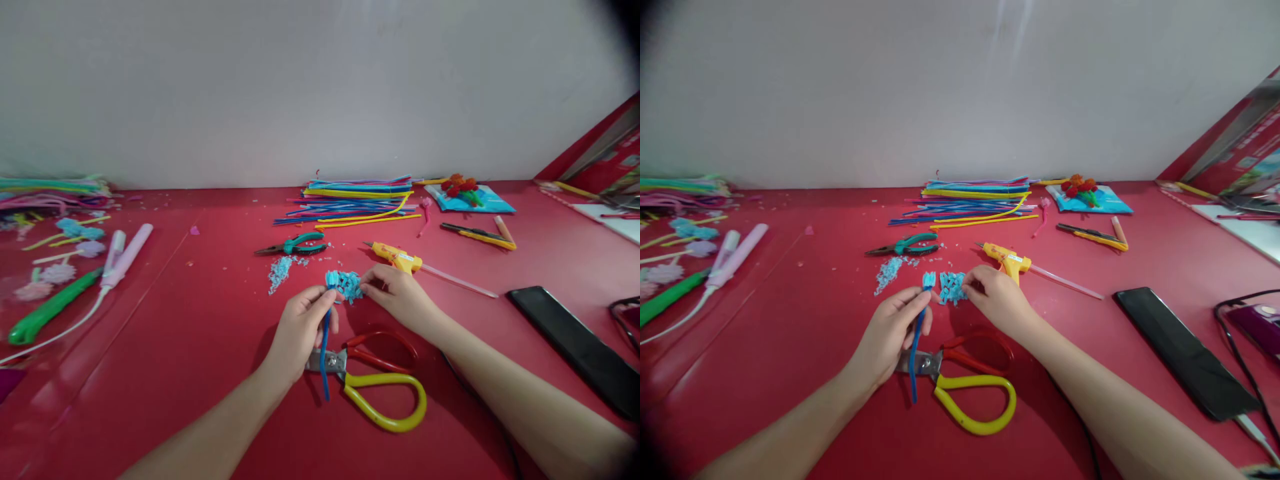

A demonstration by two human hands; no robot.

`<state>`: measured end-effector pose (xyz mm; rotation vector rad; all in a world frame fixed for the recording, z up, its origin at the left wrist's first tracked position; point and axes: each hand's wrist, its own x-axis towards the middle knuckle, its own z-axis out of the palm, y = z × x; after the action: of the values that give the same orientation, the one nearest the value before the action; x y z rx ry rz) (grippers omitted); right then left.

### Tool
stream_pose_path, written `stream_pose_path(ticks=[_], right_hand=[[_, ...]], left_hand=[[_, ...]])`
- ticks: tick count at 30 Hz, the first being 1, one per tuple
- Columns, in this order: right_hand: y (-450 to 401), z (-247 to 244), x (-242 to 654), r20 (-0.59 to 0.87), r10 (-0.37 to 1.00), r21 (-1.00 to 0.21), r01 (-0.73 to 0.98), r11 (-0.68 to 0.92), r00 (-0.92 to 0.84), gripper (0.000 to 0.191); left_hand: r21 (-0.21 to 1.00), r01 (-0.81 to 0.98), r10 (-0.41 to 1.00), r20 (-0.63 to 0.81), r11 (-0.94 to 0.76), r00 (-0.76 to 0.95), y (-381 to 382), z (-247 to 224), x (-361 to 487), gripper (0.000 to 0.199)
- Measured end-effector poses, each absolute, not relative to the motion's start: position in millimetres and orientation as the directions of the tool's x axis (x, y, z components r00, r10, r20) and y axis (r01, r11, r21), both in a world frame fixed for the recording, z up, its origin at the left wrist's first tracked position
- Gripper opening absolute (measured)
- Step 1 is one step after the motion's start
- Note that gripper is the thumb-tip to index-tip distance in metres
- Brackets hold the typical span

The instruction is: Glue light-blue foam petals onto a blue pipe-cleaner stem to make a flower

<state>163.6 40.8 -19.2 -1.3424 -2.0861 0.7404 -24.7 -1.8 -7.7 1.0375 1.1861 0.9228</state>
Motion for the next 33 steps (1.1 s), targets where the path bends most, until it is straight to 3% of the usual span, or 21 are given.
stream_pose_path(ticks=[8, 20, 27, 33], right_hand=[[24.1, 4.4, 161.2, 0.042, 0.921, -0.95, 0.271, 0.157, -0.388, 0.013], [17.9, 10.0, 156.1, 0.125, 0.914, -0.943, 0.239, 0.231, -0.387, 0.005], [16.6, 10.8, 154.2, 0.219, 0.912, -0.858, 0.376, 0.35, -0.348, 0.005], [8.1, 10.8, 154.1, 0.49, 0.814, -0.617, 0.536, 0.577, -0.313, 0.006]], left_hand=[[0.95, 0.025, 0.918, -0.309, 0.313, 0.25, -6.3, -6.6, -21.0, 0.027], [0.933, 0.061, 0.877, -0.355, 0.356, 0.324, -10.0, -9.5, -20.5, 0.028], [0.936, 0.06, 0.876, -0.345, 0.346, 0.338, -11.6, -8.3, -19.9, 0.028], [0.945, 0.036, 0.893, -0.32, 0.326, 0.317, -12.0, -6.8, -19.1, 0.025]])
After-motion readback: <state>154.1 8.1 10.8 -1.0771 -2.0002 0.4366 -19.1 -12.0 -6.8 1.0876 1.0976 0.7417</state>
